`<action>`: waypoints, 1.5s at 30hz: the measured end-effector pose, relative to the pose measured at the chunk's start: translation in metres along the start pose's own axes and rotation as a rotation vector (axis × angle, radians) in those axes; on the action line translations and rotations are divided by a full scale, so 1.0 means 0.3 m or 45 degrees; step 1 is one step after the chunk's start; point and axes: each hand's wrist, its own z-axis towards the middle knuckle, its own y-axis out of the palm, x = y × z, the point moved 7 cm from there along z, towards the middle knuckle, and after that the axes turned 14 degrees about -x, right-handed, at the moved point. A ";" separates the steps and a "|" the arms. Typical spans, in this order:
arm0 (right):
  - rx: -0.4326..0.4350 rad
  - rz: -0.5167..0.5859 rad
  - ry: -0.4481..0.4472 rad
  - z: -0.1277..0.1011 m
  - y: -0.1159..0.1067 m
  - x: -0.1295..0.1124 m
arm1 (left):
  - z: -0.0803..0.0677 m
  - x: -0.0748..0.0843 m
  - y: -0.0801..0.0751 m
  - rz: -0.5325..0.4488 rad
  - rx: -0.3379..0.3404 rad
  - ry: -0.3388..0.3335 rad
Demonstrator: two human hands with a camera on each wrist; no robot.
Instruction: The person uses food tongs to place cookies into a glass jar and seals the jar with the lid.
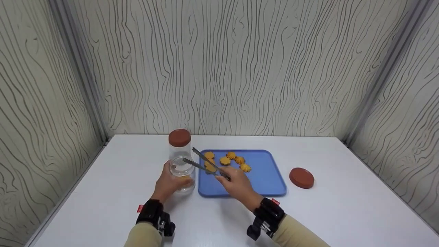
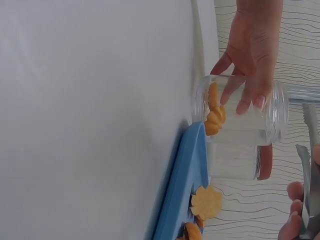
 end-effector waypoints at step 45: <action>0.097 -0.145 0.153 -0.153 -0.078 0.186 | 0.001 0.020 -0.007 -0.071 -0.014 0.127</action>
